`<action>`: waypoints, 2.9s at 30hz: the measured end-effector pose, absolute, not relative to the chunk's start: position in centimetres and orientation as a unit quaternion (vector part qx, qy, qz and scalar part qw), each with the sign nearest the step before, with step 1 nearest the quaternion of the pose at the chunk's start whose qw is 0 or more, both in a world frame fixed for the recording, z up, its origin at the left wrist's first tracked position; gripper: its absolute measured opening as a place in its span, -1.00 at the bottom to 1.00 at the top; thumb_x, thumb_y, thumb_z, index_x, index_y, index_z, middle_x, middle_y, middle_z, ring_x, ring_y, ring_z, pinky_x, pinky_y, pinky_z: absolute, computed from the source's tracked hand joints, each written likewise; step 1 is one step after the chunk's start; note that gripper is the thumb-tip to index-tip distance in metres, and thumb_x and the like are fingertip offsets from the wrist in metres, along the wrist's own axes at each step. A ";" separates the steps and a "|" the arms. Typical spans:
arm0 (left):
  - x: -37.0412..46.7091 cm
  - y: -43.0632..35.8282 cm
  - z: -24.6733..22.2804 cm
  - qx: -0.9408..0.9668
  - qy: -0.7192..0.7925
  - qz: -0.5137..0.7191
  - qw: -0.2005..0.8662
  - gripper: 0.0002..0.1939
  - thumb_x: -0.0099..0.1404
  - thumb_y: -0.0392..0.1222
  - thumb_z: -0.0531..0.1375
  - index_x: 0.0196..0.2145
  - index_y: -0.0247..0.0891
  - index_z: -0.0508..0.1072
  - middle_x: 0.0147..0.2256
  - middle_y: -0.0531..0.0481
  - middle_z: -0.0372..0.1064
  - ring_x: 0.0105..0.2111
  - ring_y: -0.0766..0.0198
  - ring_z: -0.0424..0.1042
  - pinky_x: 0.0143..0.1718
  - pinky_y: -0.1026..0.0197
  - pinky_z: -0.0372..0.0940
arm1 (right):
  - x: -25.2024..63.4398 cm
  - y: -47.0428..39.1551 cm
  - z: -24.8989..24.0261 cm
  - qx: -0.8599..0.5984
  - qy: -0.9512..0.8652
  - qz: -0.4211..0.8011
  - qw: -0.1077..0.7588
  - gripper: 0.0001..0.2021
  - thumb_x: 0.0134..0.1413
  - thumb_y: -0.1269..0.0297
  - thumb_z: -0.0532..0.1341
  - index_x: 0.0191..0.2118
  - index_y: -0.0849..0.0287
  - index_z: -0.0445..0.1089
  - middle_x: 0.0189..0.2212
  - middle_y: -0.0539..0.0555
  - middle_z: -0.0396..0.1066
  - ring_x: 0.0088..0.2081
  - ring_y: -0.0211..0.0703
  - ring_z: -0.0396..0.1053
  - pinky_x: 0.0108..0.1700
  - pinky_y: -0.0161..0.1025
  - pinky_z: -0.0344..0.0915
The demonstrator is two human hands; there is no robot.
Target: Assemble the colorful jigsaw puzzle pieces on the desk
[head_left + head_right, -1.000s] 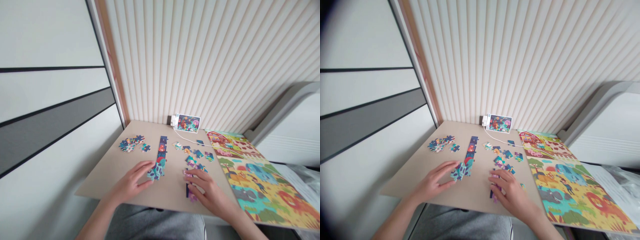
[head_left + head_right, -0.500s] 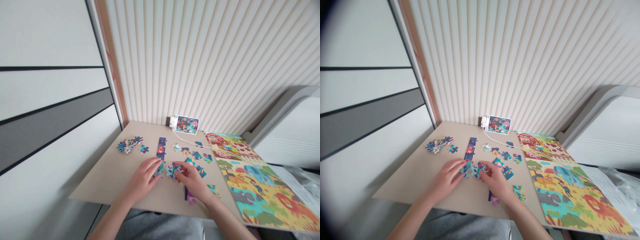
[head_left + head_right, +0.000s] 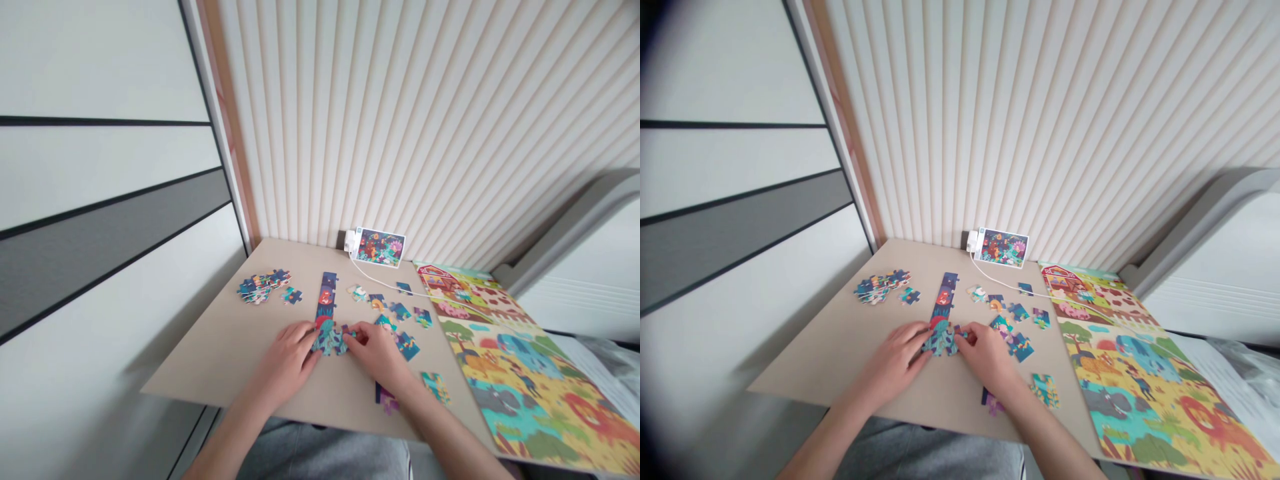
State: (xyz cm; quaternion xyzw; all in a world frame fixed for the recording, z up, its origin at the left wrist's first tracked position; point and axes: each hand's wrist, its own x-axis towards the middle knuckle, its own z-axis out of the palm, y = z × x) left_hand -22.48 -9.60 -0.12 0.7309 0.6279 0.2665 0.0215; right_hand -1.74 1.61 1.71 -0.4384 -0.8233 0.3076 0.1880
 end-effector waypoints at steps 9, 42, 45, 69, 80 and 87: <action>-22.3 -9.7 0.0 0.726 0.632 0.270 0.019 -0.64 0.42 -0.22 0.15 0.15 -0.10 0.40 0.08 -0.11 0.35 0.08 0.05 0.36 0.15 -0.07 0.32 | -1.7 0.5 2.8 -0.436 -0.889 0.078 0.121 -0.63 0.27 -0.02 0.17 -0.44 0.13 0.42 -0.44 0.09 0.52 -0.33 -0.09 0.44 -0.29 -0.26 0.15; -22.1 -9.7 0.4 0.762 0.596 0.251 0.026 -0.72 0.46 -0.27 0.10 0.04 -0.09 0.49 -0.05 -0.08 0.38 0.00 0.10 0.37 0.08 -0.04 0.36 | -3.1 0.6 4.0 -0.373 -0.928 -0.010 0.006 -0.40 0.37 -0.15 -0.02 -0.39 0.18 0.57 -0.42 0.26 0.57 -0.35 0.05 0.54 -0.30 -0.18 0.26; -22.2 -9.7 0.3 0.762 0.593 0.259 0.022 -0.71 0.46 -0.28 0.09 0.05 -0.08 0.49 -0.06 -0.09 0.38 0.01 0.09 0.37 0.08 -0.05 0.36 | -1.5 0.8 4.1 -0.384 -0.922 0.014 0.048 -0.46 0.41 -0.05 -0.02 -0.41 0.14 0.52 -0.39 0.19 0.57 -0.34 -0.03 0.51 -0.30 -0.24 0.21; -22.3 -9.6 0.0 0.772 0.595 0.226 0.012 -0.59 0.47 -0.22 0.07 0.23 -0.03 0.34 0.20 -0.06 0.28 0.18 0.06 0.28 0.23 -0.11 0.24 | 10.4 -2.3 2.3 -0.343 -0.916 0.120 0.172 -0.69 0.35 0.29 0.09 0.07 -0.04 0.49 0.13 0.14 0.40 0.18 0.06 0.32 0.21 0.08 0.27; -22.1 -10.0 0.5 0.776 0.588 0.227 0.008 -0.61 0.43 -0.17 0.13 0.18 -0.03 0.41 0.09 -0.09 0.33 0.09 0.04 0.33 0.18 -0.09 0.27 | 10.3 -2.4 1.9 -0.345 -0.915 0.103 0.181 -0.70 0.34 0.30 0.11 0.07 -0.03 0.49 0.12 0.13 0.43 0.20 0.07 0.31 0.22 0.09 0.27; -22.2 -9.7 0.1 0.765 0.605 0.222 0.005 -0.52 0.44 -0.05 0.12 0.26 -0.13 0.30 0.24 -0.17 0.19 0.24 -0.04 0.19 0.26 -0.15 0.19 | 10.3 -2.1 0.9 -0.337 -0.915 0.092 0.204 -0.72 0.33 0.32 0.13 0.06 -0.01 0.49 0.10 0.14 0.43 0.18 0.07 0.33 0.20 0.08 0.31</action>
